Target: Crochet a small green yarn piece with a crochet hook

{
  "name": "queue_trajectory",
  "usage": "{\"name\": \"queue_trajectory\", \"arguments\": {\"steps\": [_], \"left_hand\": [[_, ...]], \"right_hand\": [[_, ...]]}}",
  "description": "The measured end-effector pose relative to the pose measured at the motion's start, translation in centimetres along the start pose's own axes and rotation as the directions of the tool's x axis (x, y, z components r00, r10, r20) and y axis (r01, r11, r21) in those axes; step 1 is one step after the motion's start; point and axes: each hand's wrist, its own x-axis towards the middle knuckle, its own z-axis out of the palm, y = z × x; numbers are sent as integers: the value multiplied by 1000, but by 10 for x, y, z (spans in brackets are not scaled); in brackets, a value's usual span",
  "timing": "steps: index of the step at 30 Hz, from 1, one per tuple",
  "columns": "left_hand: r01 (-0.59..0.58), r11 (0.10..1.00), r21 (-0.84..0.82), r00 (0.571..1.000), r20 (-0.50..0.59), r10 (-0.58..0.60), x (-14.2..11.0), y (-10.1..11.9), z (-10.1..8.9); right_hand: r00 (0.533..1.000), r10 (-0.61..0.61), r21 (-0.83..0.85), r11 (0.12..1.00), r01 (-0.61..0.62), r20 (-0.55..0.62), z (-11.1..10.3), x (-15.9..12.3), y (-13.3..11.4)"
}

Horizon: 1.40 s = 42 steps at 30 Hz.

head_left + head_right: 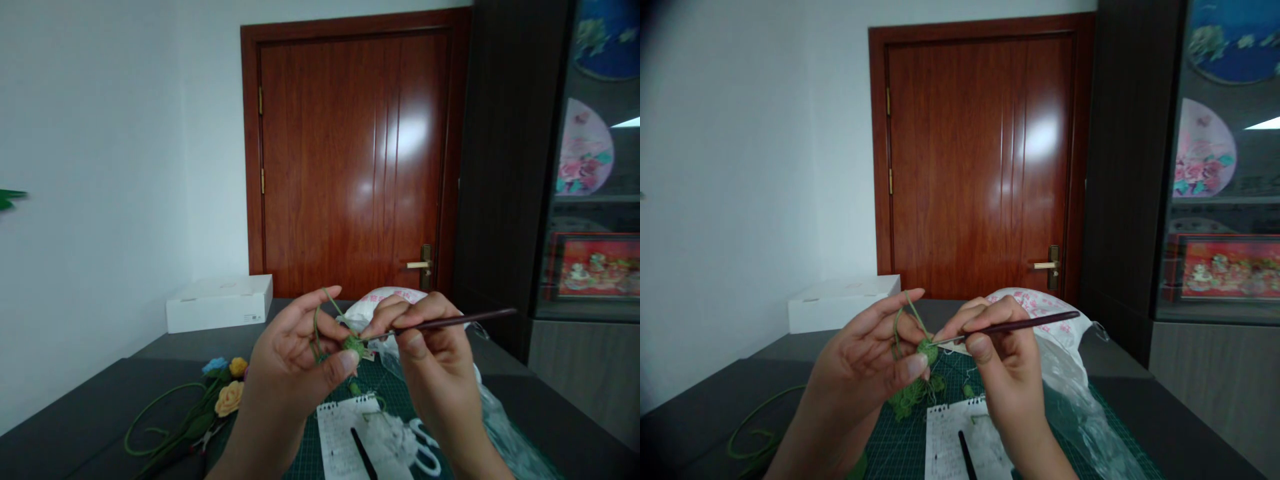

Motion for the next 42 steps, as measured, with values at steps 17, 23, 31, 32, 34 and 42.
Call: {"name": "queue_trajectory", "arguments": {"steps": [17,23,31,32,34,42], "left_hand": [[-221,940,260,971,-28,236,-6,-5,3],[-205,947,245,974,-46,223,-9,-3,5],[-156,985,71,982,-92,162,-12,-5,13],[-146,987,61,984,-97,152,-12,-6,13],[-130,991,42,985,-105,133,-13,-7,14],[-92,993,-76,991,-104,84,-16,-11,17]], "right_hand": [[935,-207,-398,862,313,287,-13,-6,-18],[960,-173,-554,788,268,218,-6,-9,-21],[881,-366,-702,540,464,301,0,-17,-18],[883,-370,-704,543,458,289,1,-19,-17],[890,-380,-713,550,435,251,3,-22,-15],[842,-414,-667,523,530,345,-4,-16,-19]]}}
